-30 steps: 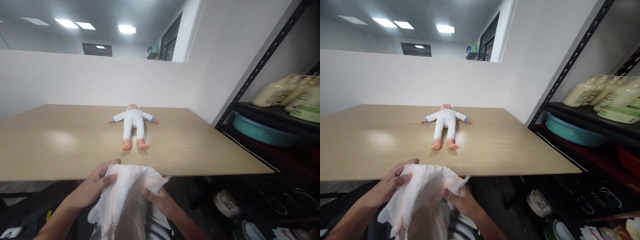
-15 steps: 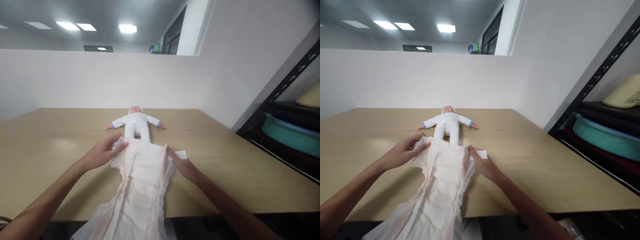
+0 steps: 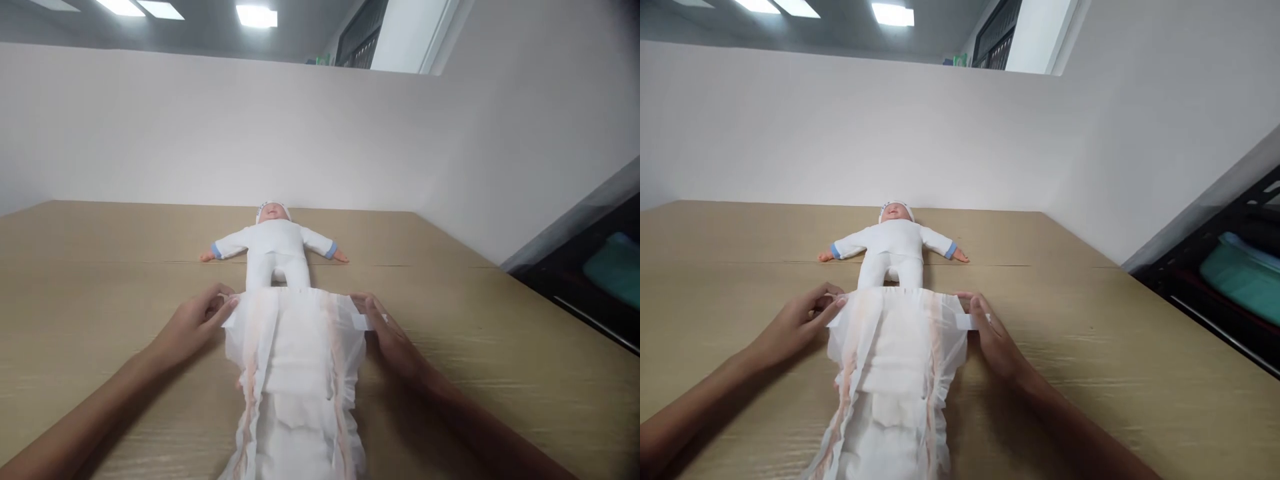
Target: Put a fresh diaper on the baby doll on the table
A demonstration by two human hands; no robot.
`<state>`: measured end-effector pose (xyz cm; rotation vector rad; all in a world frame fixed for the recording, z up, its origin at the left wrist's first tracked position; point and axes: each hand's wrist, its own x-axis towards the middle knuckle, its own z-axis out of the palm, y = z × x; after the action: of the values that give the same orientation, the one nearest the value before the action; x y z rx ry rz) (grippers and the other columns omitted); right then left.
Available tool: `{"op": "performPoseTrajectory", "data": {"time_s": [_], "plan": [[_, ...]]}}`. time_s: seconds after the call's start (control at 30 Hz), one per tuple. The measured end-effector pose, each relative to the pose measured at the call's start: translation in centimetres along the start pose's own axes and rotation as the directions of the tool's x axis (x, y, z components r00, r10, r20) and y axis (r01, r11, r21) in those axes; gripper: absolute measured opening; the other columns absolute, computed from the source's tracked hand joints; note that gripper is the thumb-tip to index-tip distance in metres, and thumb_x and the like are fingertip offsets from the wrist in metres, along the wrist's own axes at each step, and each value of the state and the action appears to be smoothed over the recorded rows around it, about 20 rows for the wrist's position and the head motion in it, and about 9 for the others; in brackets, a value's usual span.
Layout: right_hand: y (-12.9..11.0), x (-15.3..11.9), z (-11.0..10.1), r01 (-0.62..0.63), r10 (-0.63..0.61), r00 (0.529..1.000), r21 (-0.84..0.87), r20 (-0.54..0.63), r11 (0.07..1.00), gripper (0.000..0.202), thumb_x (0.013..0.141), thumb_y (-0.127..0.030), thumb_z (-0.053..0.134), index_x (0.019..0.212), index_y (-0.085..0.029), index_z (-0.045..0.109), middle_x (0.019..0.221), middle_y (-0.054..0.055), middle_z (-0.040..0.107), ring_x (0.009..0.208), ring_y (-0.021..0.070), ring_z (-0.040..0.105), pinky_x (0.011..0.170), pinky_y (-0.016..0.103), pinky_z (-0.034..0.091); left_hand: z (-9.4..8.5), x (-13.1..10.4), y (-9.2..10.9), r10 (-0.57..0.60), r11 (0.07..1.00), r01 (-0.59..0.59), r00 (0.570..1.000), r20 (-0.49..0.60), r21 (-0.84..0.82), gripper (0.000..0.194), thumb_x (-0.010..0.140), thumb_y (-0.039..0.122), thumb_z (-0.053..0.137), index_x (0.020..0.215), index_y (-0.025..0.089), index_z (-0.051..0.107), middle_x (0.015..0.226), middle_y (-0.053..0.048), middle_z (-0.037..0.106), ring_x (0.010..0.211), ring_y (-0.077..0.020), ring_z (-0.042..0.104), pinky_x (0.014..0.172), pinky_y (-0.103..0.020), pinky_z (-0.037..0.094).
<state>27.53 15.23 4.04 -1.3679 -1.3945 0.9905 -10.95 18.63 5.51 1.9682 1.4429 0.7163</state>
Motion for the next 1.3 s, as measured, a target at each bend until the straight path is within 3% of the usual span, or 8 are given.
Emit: {"op": "performPoseTrajectory", "data": {"time_s": [0.33,0.47,0.6,0.73,0.9,1.0,1.13,1.3], "plan": [[1.9,0.6,-0.4,-0.006,0.006,1.000,0.023,0.024,1.000,0.065,0.105,-0.077,0.050,0.136,-0.021,0.059,0.083,0.000,0.062,0.071,0.0211,0.057,0.072,0.036,0.051,-0.9,-0.2,-0.6,0.002,0.962,0.002,1.000,-0.014,0.271,0.043,0.109,0.067,0.043,0.119,0.029,0.062,0.074,0.003,0.062,0.075,-0.0236,0.057,0.077,-0.034,0.039],[2.1,0.7,-0.4,0.101,-0.112,0.988,-0.105,-0.109,0.989,0.061,0.105,-0.074,0.052,0.135,-0.021,0.059,0.103,0.006,0.068,0.086,0.0238,0.062,0.083,0.039,0.052,-1.0,-0.3,-0.4,0.027,0.952,-0.029,1.000,0.013,0.303,0.043,0.111,0.063,0.039,0.116,0.028,0.062,0.078,0.002,0.065,0.079,-0.0251,0.060,0.084,-0.038,0.040],[-0.2,-1.1,0.1,0.291,-0.387,0.887,-0.346,-0.251,0.892,0.037,0.110,-0.056,0.054,0.126,-0.025,0.065,0.121,0.010,0.070,0.110,0.0296,0.065,0.098,0.046,0.052,-1.3,-0.3,-0.1,0.072,0.966,-0.059,0.997,-0.041,0.252,0.041,0.112,0.060,0.040,0.118,0.026,0.062,0.096,-0.001,0.070,0.089,-0.0260,0.062,0.088,-0.039,0.042],[-4.7,-4.0,2.4,0.613,-0.649,0.755,-0.456,0.097,0.645,0.019,0.110,-0.026,0.054,0.122,-0.028,0.068,0.121,0.008,0.071,0.119,0.0295,0.065,0.102,0.046,0.054,-1.0,-0.2,0.6,0.071,0.989,-0.049,0.986,-0.152,0.139,0.040,0.111,0.058,0.046,0.130,0.026,0.060,0.124,-0.006,0.068,0.111,-0.0274,0.062,0.095,-0.039,0.047],[-7.6,-5.6,6.4,0.763,-0.556,0.646,-0.467,0.523,0.448,0.042,0.107,-0.022,0.057,0.149,-0.023,0.062,0.156,0.013,0.061,0.145,0.0350,0.055,0.127,0.060,0.041,-0.1,-0.1,2.0,0.210,0.977,-0.195,0.952,-0.221,0.087,0.033,0.112,0.049,0.049,0.136,0.027,0.055,0.141,-0.008,0.062,0.122,-0.0267,0.057,0.106,-0.042,0.047],[-6.5,-5.9,8.0,0.743,-0.435,0.666,-0.487,0.605,0.459,0.059,0.108,-0.031,0.064,0.165,-0.024,0.048,0.172,0.013,0.043,0.159,0.0358,0.040,0.134,0.061,0.031,-0.2,-0.2,3.0,0.368,0.928,-0.351,0.918,-0.151,0.128,0.029,0.113,0.041,0.051,0.139,0.028,0.054,0.146,-0.008,0.060,0.129,-0.0255,0.056,0.111,-0.042,0.045],[-4.1,-7.3,8.7,0.704,-0.349,0.689,-0.470,0.636,0.532,0.082,0.106,-0.040,0.071,0.174,-0.027,0.028,0.181,0.011,0.020,0.168,0.0367,0.019,0.138,0.065,0.016,-0.7,-0.1,4.6,0.436,0.892,-0.423,0.898,-0.058,0.162,0.031,0.113,0.040,0.052,0.143,0.030,0.053,0.151,-0.008,0.058,0.140,-0.0264,0.052,0.116,-0.043,0.044],[-3.5,-10.2,8.1,0.711,-0.336,0.647,-0.384,0.685,0.589,0.086,0.106,-0.046,0.071,0.175,-0.031,0.023,0.182,0.005,0.016,0.168,0.0341,0.019,0.140,0.060,0.015,-0.4,0.2,6.6,0.462,0.878,-0.464,0.886,0.047,0.119,0.033,0.114,0.042,0.050,0.145,0.030,0.054,0.152,-0.009,0.058,0.144,-0.0283,0.051,0.119,-0.045,0.044]]}}
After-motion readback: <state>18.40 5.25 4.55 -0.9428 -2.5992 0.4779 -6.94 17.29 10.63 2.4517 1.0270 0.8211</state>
